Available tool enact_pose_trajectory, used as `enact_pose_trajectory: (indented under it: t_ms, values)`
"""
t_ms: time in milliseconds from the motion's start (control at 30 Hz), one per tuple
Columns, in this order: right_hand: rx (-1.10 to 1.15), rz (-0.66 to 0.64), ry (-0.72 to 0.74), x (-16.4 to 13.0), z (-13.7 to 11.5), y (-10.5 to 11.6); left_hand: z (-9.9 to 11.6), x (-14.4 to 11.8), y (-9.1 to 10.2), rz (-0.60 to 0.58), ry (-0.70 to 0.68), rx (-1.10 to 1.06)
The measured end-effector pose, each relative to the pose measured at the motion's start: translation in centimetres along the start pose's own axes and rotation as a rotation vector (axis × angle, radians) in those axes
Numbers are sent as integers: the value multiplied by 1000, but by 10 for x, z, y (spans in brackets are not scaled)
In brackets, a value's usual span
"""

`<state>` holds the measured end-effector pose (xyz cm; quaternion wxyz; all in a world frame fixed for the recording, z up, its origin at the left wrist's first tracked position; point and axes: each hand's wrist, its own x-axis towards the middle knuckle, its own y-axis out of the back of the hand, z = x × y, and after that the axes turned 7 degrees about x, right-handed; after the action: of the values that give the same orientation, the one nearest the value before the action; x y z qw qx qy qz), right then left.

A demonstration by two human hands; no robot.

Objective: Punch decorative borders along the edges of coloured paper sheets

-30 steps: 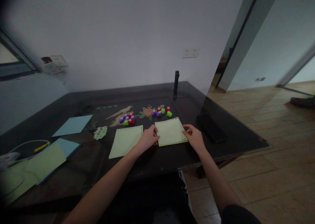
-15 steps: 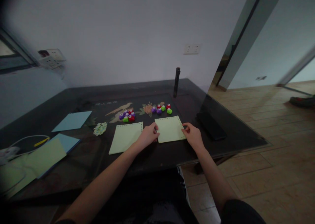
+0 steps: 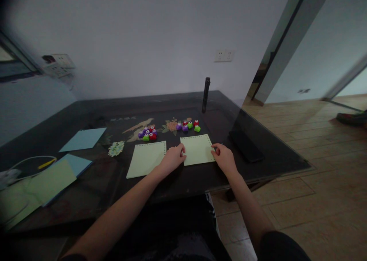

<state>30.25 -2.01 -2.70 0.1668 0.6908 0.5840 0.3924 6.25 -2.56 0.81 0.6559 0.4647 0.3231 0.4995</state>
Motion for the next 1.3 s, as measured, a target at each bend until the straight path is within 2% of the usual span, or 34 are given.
enact_pose_trajectory:
  t_ms: [133,333,433,533,667,800,867,933,1000,1100,1200,1300]
  values:
    - [-47,18,78,0,0,0,0,0,-2,2,-28,48]
    - [-45,17,87,0,1,-1,0,0,-3,20,-59,44]
    - [-32,45,99,0,1,1,2,-4,6,35,-60,-7]
    - [-6,59,129,1,-1,3,0,-10,24,88,-75,-103]
    - [46,102,186,5,-17,7,-26,-15,53,217,-167,-185]
    - [121,115,245,11,-56,2,-78,-16,67,341,-130,-103]
    - [160,96,286,14,-81,-9,-101,-18,64,390,-96,-41]
    - [170,17,337,19,-106,-25,-115,-20,55,429,-90,17]
    - [128,-94,387,27,-128,-45,-118,-22,45,414,-111,35]
    - [-13,-251,404,42,-153,-77,-113,-21,32,397,-140,64]
    - [-185,-333,377,55,-163,-105,-109,-20,25,382,-131,101]
    - [-245,-388,391,60,-158,-121,-112,-19,19,369,-112,122]
